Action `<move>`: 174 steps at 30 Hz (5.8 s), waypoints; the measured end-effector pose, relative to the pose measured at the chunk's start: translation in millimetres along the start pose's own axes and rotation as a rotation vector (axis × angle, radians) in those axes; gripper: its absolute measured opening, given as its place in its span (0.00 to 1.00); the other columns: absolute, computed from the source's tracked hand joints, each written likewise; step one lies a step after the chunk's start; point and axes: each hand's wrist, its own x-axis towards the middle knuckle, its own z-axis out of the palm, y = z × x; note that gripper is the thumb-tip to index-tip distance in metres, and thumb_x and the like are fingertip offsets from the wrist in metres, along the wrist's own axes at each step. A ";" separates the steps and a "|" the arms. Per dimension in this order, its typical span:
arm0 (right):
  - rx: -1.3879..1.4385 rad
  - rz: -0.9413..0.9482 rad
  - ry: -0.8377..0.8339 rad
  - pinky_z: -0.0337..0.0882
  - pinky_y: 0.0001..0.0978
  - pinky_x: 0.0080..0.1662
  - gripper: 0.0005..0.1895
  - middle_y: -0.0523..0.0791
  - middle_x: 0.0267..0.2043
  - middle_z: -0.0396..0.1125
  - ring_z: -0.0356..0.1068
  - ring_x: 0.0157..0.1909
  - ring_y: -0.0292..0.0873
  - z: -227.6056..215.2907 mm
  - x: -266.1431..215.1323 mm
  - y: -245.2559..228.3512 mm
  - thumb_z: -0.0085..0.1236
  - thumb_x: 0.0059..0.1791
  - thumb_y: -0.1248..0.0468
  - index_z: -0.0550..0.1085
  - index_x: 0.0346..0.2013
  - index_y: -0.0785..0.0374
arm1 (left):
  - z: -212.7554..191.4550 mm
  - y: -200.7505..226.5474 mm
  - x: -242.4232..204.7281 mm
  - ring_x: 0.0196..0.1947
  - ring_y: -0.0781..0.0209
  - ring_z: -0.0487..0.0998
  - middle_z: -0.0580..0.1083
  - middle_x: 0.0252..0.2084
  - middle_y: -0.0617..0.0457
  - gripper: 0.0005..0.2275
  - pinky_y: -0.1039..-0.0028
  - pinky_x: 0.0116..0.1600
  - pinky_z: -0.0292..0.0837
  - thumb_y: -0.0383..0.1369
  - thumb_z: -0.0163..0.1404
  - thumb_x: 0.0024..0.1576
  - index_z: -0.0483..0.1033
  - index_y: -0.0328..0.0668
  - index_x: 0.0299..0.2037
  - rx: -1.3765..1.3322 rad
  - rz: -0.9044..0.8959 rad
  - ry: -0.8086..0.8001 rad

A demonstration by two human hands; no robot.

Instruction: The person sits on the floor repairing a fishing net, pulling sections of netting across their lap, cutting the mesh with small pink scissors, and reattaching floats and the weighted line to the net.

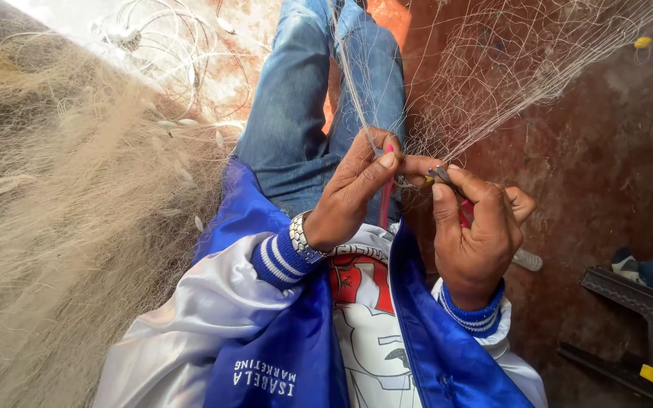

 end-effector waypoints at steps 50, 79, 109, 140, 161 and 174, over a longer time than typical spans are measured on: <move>0.451 -0.015 -0.605 0.62 0.34 0.39 0.06 0.45 0.31 0.63 0.62 0.33 0.46 136.8 -53.7 49.1 0.49 0.41 0.62 0.69 0.28 0.61 | -83.7 -21.0 128.0 0.41 0.54 0.72 0.68 0.41 0.47 0.05 0.72 0.42 0.65 0.32 0.39 0.57 0.62 0.42 0.41 -0.359 -0.228 0.117; 1.036 0.650 0.216 0.61 0.27 0.32 0.10 0.48 0.26 0.62 0.59 0.27 0.39 126.3 -0.7 146.2 0.45 0.47 0.64 0.70 0.33 0.69 | -15.0 -71.7 217.1 0.28 0.71 0.66 0.66 0.28 0.56 0.02 0.83 0.35 0.63 0.29 0.45 0.56 0.66 0.42 0.35 -0.166 -0.476 0.084; 0.895 0.801 0.506 0.63 0.30 0.40 0.07 0.50 0.37 0.63 0.60 0.34 0.40 129.3 40.0 131.3 0.37 0.51 0.66 0.60 0.41 0.67 | -47.8 -101.2 182.7 0.31 0.66 0.70 0.68 0.31 0.53 0.07 0.77 0.40 0.68 0.31 0.40 0.59 0.69 0.38 0.41 -0.176 -0.551 -0.008; 1.778 1.025 -0.024 0.52 0.23 0.22 0.19 0.47 0.31 0.63 0.56 0.23 0.34 192.9 54.7 159.7 0.46 0.46 0.53 0.67 0.39 0.68 | -181.0 94.7 218.1 0.34 0.67 0.73 0.67 0.23 0.63 0.07 0.76 0.38 0.56 0.35 0.44 0.55 0.68 0.49 0.42 -0.254 0.153 0.747; 1.931 0.811 0.244 0.57 0.24 0.31 0.31 0.49 0.55 0.59 0.64 0.40 0.41 188.8 167.7 224.2 0.52 0.42 0.46 0.59 0.53 0.58 | -229.5 105.6 199.9 0.12 0.76 0.52 0.55 0.20 0.65 0.04 0.89 0.18 0.44 0.39 0.47 0.56 0.69 0.58 0.38 -0.015 0.018 0.862; 2.059 0.943 0.321 0.55 0.22 0.25 0.06 0.40 0.26 0.64 0.59 0.24 0.34 201.1 77.0 200.1 0.51 0.46 0.60 0.69 0.35 0.56 | -260.9 105.6 213.1 0.23 0.70 0.67 0.63 0.28 0.58 0.07 0.86 0.22 0.59 0.36 0.44 0.54 0.64 0.46 0.38 -0.023 0.285 1.247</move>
